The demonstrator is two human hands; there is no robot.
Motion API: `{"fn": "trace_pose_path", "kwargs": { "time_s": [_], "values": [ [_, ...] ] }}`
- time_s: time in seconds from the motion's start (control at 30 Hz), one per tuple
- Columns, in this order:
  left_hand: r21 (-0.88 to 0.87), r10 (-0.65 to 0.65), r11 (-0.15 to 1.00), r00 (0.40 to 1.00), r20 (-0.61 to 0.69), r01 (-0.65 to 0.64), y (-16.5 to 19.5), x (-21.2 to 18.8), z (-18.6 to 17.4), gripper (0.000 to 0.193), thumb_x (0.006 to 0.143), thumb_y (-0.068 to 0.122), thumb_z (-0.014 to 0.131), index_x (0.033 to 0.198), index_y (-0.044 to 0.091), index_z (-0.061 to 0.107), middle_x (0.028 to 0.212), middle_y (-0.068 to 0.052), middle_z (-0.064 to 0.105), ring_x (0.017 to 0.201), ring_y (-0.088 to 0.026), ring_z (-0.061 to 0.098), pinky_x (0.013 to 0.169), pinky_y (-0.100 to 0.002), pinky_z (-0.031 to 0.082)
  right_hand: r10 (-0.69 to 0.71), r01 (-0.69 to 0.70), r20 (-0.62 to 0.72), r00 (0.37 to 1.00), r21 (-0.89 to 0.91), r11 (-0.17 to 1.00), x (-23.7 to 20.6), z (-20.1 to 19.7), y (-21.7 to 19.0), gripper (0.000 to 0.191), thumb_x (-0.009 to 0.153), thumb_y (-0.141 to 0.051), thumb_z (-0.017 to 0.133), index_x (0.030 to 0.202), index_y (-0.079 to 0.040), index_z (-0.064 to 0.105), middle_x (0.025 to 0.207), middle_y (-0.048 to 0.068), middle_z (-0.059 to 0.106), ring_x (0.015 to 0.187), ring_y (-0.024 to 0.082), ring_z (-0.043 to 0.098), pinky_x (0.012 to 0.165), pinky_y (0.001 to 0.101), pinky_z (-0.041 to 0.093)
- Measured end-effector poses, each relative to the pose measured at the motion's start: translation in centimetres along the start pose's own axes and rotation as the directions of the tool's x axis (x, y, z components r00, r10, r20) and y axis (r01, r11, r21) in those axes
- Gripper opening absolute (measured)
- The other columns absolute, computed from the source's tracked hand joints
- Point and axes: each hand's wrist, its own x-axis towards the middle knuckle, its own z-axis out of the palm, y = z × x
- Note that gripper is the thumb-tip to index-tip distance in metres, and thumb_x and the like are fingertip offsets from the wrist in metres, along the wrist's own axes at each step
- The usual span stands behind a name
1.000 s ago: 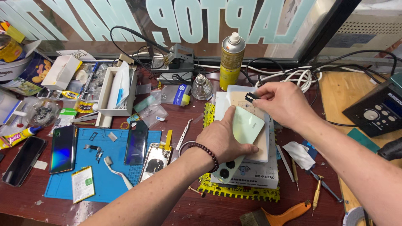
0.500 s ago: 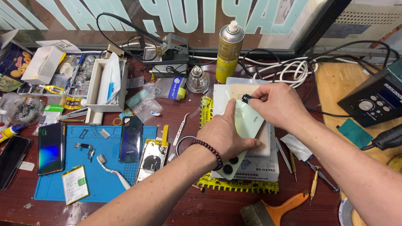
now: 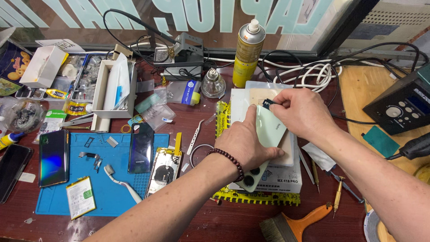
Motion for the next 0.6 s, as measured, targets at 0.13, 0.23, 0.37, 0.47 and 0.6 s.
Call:
{"fn": "trace_pose_path", "kwargs": {
  "time_s": [0.13,0.23,0.37,0.47,0.6],
  "values": [
    [-0.003,-0.01,1.0,1.0,0.008,0.01,0.1,-0.1,-0.1,0.126,0.064,0.056,0.087,0.158,0.006,0.02,0.108,-0.025,0.071,0.099,-0.037,0.073,0.087,-0.046,0.06,-0.004,0.004,-0.001,1.0,-0.012,1.0,0.0,0.1,0.0,0.021,0.082,-0.023,0.075,0.095,-0.007,0.079,0.082,0.011,0.078,0.075,0.023,0.076,0.072,0.0362,0.058],
    [-0.004,-0.01,1.0,1.0,0.015,0.01,0.2,-0.1,-0.2,0.126,0.064,0.056,0.087,0.157,0.006,0.02,0.108,-0.025,0.071,0.099,-0.037,0.073,0.086,-0.046,0.06,0.006,-0.006,-0.007,1.0,0.0,1.0,-0.1,0.1,-0.1,0.021,0.082,-0.023,0.075,0.095,-0.007,0.079,0.082,0.011,0.078,0.074,0.023,0.077,0.072,0.0359,0.058],
    [-0.002,-0.002,1.0,1.0,0.004,0.002,0.2,-0.1,-0.2,0.126,0.064,0.056,0.087,0.158,0.005,0.019,0.107,-0.024,0.071,0.099,-0.037,0.073,0.087,-0.046,0.06,-0.003,0.003,-0.018,1.0,-0.01,1.0,-0.3,0.0,-0.5,0.02,0.083,-0.023,0.075,0.095,-0.007,0.079,0.081,0.012,0.077,0.074,0.024,0.077,0.071,0.0364,0.058],
    [-0.007,-0.001,1.0,1.0,0.01,0.001,0.2,-0.1,-0.2,0.122,0.064,0.056,0.087,0.156,0.006,0.023,0.106,-0.024,0.072,0.099,-0.037,0.073,0.086,-0.046,0.06,-0.045,0.043,-0.044,0.998,-0.034,0.998,-0.7,-0.2,-1.1,0.019,0.085,-0.023,0.073,0.095,-0.008,0.078,0.081,0.012,0.077,0.075,0.026,0.076,0.072,0.038,0.059],
    [-0.004,0.016,1.0,1.0,0.005,-0.016,0.2,0.0,-0.1,0.123,0.064,0.057,0.087,0.155,0.004,0.022,0.105,-0.024,0.072,0.098,-0.037,0.073,0.086,-0.046,0.06,-0.046,0.036,-0.065,0.997,-0.152,0.988,-1.5,-0.4,-1.9,0.018,0.087,-0.025,0.071,0.096,-0.011,0.078,0.08,0.014,0.076,0.077,0.032,0.074,0.073,0.0432,0.058]
  ]
}}
